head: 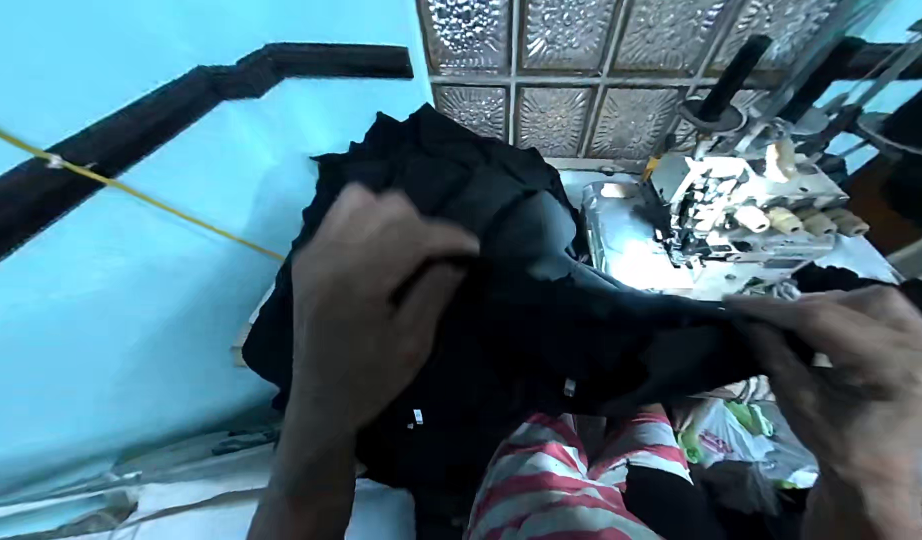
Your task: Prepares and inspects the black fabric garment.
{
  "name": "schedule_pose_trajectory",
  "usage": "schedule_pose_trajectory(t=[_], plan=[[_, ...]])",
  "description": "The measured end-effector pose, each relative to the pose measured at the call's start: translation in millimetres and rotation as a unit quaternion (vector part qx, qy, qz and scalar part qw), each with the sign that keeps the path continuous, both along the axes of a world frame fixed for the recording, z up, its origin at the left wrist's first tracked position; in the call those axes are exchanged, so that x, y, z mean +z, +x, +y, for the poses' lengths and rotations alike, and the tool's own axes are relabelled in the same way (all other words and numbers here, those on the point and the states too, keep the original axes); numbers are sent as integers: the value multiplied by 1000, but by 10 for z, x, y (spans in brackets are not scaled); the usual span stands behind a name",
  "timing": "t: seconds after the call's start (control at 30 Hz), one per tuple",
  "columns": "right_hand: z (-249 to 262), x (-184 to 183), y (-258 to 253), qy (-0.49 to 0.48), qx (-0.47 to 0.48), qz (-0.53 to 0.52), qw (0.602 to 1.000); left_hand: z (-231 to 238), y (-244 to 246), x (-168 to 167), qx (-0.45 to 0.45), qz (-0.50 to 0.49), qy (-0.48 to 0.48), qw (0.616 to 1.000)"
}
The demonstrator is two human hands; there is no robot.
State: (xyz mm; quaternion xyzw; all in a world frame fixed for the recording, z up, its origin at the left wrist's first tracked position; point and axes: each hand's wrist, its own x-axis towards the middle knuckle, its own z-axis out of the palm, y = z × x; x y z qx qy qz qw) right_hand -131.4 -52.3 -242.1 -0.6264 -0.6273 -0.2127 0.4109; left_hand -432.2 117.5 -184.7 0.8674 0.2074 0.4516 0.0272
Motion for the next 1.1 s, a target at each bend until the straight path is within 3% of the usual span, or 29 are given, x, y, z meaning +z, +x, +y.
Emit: schedule_pose_trajectory(t=[0.07,0.13,0.2,0.23,0.3,0.37,0.43,0.5,0.57,0.73,0.83,0.9,1.0,1.1], plan=[[8,-131,-6,-58,75,87,992,-40,-52,-250,-78,-35,-72,994],[23,-304,-44,-88,171,237,952,-118,-48,-453,-174,-102,-177,963],[47,-437,-180,-70,216,361,905,-264,23,-616,-174,-158,-236,943],[54,-491,-263,-56,203,377,902,-327,64,-684,-145,-169,-237,946],[80,-615,-393,-36,112,298,947,-384,143,-829,-52,-164,-187,967],[178,-800,-428,-52,-18,158,986,-339,218,-1018,83,-96,-109,986],[342,-1093,-406,-116,-85,74,987,-257,308,-1307,181,27,-85,979],[480,-1346,-417,-195,-120,22,973,-197,397,-1647,209,128,-96,965],[543,-1427,-443,-217,-138,-5,966,-193,433,-1882,216,153,-71,962],[522,-1313,-387,-292,-92,60,950,-201,414,-1886,202,149,-67,966],[294,-1122,-136,-336,62,194,919,-193,384,-1819,186,171,-89,963],[24,-1038,38,-316,112,252,908,-177,362,-1761,173,186,-113,961],[-493,-1145,225,-277,47,249,927,-167,321,-1663,159,187,-140,959],[-909,-1460,264,-368,-17,235,899,-232,325,-1467,124,139,-129,974]])
